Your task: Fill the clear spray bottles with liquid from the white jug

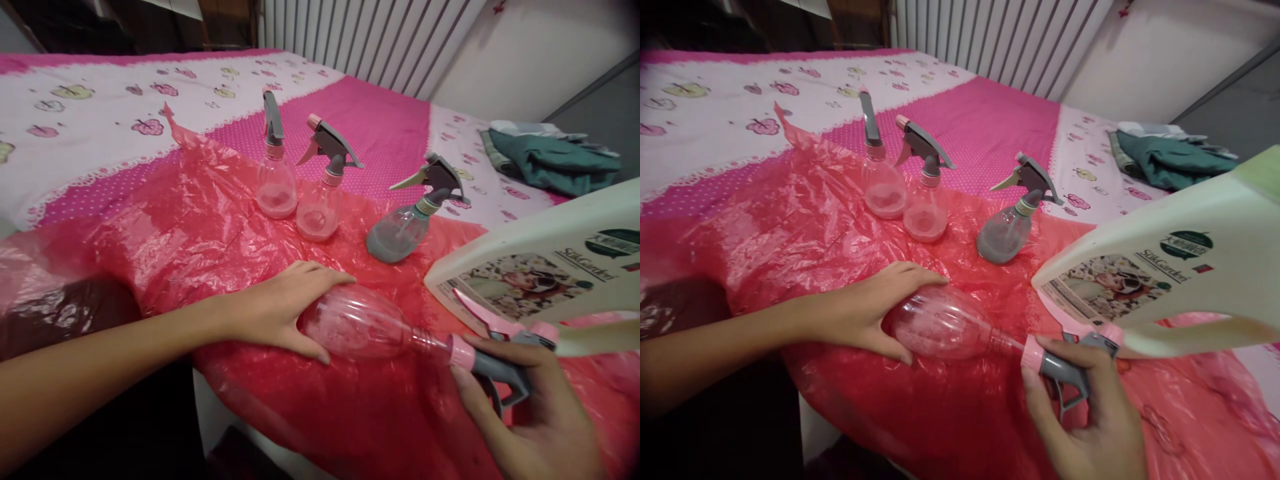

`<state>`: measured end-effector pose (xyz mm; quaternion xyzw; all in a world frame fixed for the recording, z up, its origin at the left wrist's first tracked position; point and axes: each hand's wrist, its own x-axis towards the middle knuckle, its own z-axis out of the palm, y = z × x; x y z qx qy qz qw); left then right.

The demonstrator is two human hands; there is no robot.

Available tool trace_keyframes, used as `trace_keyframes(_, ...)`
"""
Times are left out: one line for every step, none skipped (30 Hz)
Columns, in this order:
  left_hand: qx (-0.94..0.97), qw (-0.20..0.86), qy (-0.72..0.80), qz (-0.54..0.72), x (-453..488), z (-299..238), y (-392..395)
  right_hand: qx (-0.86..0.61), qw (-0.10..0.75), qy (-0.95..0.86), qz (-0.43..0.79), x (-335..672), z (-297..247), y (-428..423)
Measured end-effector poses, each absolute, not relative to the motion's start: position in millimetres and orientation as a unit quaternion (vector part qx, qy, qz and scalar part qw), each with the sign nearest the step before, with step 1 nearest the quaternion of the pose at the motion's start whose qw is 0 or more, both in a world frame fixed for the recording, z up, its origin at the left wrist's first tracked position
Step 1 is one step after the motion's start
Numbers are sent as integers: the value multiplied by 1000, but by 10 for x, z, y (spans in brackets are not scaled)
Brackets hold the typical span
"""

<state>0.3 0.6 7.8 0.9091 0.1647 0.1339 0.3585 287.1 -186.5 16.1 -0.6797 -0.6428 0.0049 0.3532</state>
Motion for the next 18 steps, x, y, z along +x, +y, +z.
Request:
trace_keyframes(909,359,166,132,2,79,6,-679,355,-642,10,2858,158,-1866)
trace_keyframes(909,360,166,131,0,78,7,-680,356,-641,17,2838,157,-1871)
trace_keyframes(909,360,164,132,-2,77,8,-685,357,-634,20,2812,159,-1878)
trace_keyframes(909,360,163,133,-4,74,10,-697,360,-620,19,2780,163,-1888)
trace_keyframes(909,359,162,134,-5,72,11,-712,364,-601,18,2745,169,-1898)
trace_keyframes(910,358,160,136,-6,69,12,-725,365,-583,24,2710,176,-1909)
trace_keyframes(910,356,158,138,-7,66,13,-735,364,-571,34,2679,183,-1920)
trace_keyframes(911,356,157,139,-7,64,13,-740,363,-565,44,2656,189,-1930)
trace_keyframes(911,355,156,141,-6,63,12,-741,363,-563,45,2645,192,-1938)
trace_keyframes(911,354,155,143,-5,62,12,-742,363,-563,39,2646,192,-1946)
trace_keyframes(911,352,155,144,-3,62,12,-742,361,-563,33,2659,188,-1953)
trace_keyframes(912,351,156,144,-2,61,12,-741,360,-566,30,2682,180,-1959)
trace_keyframes(913,350,156,143,-1,61,13,-733,362,-576,29,2710,171,-1965)
trace_keyframes(913,350,155,142,0,60,13,-723,365,-586,28,2739,162,-1971)
trace_keyframes(913,351,154,141,0,58,15,-716,370,-592,28,2762,155,-1977)
trace_keyframes(912,354,155,139,-1,57,16,-712,375,-594,27,2776,151,-1982)
trace_keyframes(911,355,155,138,-2,57,17,-714,377,-589,27,2779,153,-1985)
trace_keyframes(911,357,154,137,-3,57,18,-718,379,-583,31,2770,159,-1987)
